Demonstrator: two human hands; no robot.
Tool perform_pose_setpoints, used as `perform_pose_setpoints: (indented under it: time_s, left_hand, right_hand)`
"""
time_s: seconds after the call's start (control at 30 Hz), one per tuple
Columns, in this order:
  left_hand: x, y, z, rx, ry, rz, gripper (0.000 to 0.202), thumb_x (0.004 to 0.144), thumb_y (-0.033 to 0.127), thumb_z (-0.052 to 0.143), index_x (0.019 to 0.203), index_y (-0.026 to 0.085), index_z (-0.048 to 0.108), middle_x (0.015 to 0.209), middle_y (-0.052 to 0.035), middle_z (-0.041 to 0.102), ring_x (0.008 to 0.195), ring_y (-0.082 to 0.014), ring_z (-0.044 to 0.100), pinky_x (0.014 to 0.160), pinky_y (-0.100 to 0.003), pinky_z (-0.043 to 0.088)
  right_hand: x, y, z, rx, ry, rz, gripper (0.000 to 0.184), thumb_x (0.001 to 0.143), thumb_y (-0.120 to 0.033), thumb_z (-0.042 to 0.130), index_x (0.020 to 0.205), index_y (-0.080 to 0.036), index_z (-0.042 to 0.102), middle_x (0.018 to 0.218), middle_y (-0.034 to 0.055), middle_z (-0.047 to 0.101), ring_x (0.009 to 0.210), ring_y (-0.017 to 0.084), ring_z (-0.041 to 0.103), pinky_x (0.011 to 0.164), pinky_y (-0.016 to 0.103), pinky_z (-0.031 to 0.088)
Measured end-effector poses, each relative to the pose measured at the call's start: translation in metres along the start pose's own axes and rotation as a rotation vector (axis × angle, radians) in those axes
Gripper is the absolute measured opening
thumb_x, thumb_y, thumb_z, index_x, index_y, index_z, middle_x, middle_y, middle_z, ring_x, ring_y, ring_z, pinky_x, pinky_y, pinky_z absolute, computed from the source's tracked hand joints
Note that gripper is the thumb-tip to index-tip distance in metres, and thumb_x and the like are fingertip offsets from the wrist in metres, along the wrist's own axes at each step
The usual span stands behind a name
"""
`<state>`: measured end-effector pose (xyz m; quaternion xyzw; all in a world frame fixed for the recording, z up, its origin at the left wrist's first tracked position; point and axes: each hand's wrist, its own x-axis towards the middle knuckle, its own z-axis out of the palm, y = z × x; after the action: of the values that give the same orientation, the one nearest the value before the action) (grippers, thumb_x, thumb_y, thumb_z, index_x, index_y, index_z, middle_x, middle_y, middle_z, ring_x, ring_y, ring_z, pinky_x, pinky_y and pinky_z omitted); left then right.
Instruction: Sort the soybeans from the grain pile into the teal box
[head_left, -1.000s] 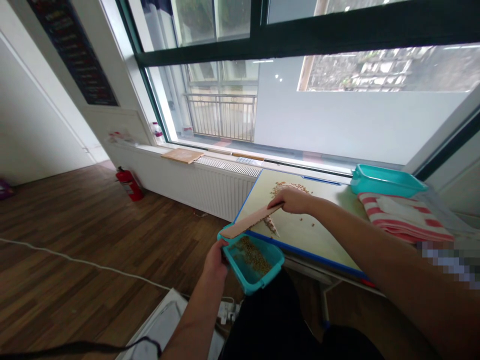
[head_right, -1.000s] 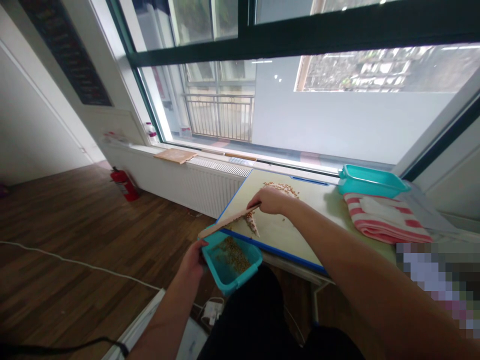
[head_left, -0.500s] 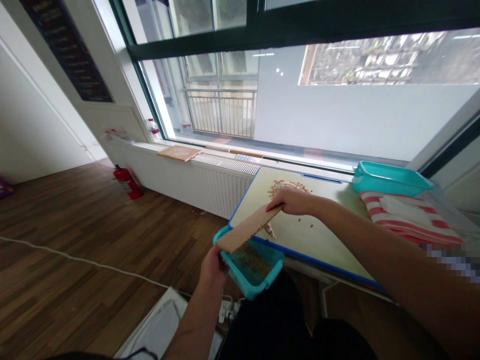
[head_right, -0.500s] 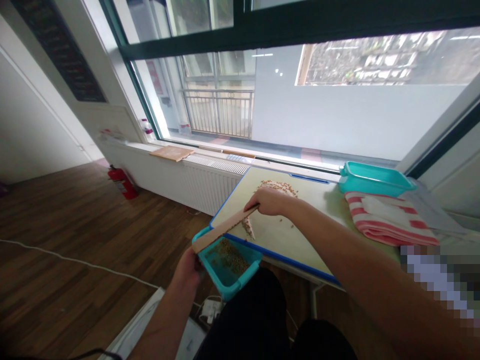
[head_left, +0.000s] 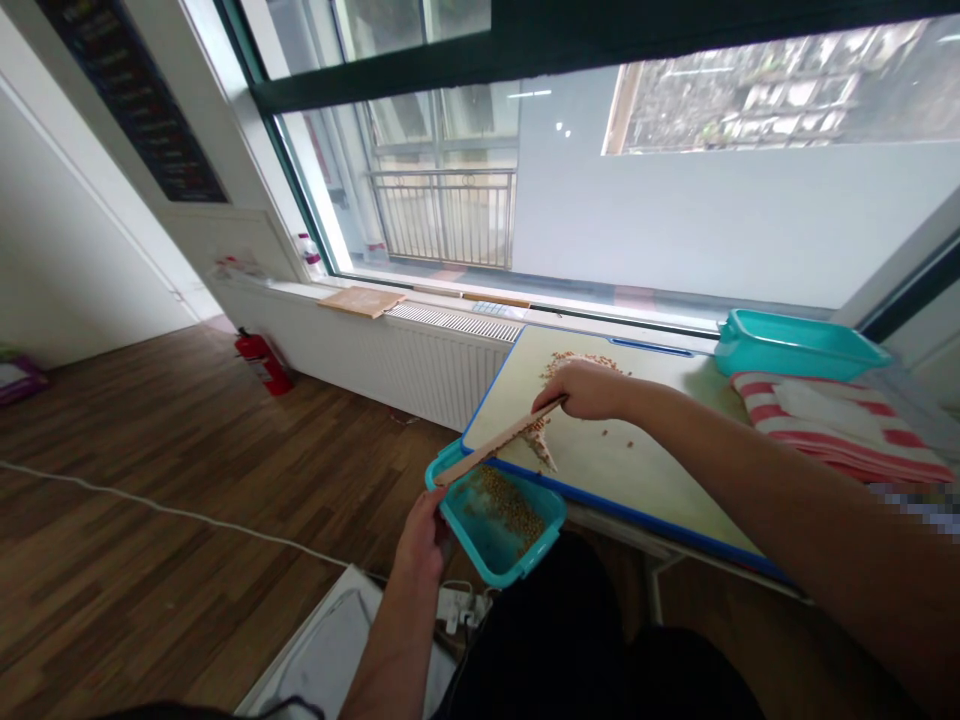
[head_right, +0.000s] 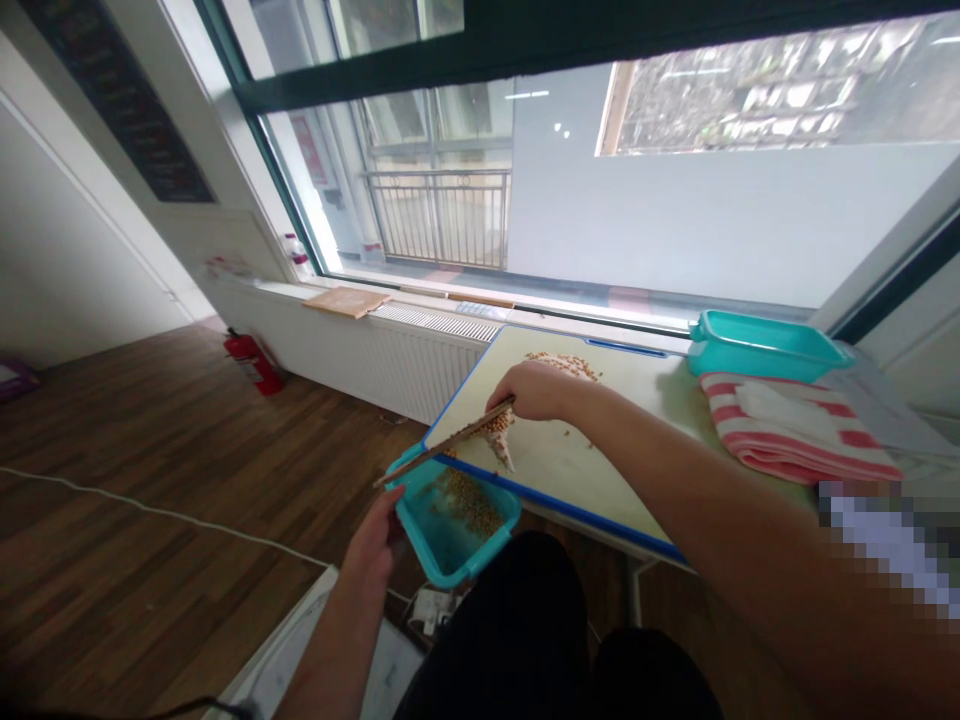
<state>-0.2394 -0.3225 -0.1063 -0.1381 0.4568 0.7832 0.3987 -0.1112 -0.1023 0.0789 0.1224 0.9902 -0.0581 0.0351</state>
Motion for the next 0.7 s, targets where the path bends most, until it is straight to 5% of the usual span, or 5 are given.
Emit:
perform_pose_setpoints:
  time_s: [0.3,0.7]
  left_hand:
    - [-0.002,-0.013,-0.006,0.018,-0.098,0.094,0.016,0.068,0.013,0.066,0.084,0.014,0.064,0.066,-0.0033,0.066,0.061,-0.0180,0.066,0.057,-0.026,0.052]
    - [-0.002,-0.017,-0.008,0.002,-0.141,0.079,0.007,0.074,0.019,0.063,0.076,0.013,0.060,0.058,-0.0012,0.062,0.050,-0.0133,0.060,0.050,-0.023,0.049]
  right_hand:
    - [-0.006,0.007,0.006,0.035,-0.013,-0.014,0.056,0.059,-0.003,0.045,0.099,-0.034,0.071,0.086,-0.0056,0.072,0.082,0.013,0.063,0.074,0.020,0.042]
    - [-0.014,0.003,0.006,0.009,0.005,0.037,0.055,0.060,-0.006,0.046,0.099,-0.036,0.070,0.082,-0.0058,0.072,0.077,0.012,0.062,0.069,0.021,0.043]
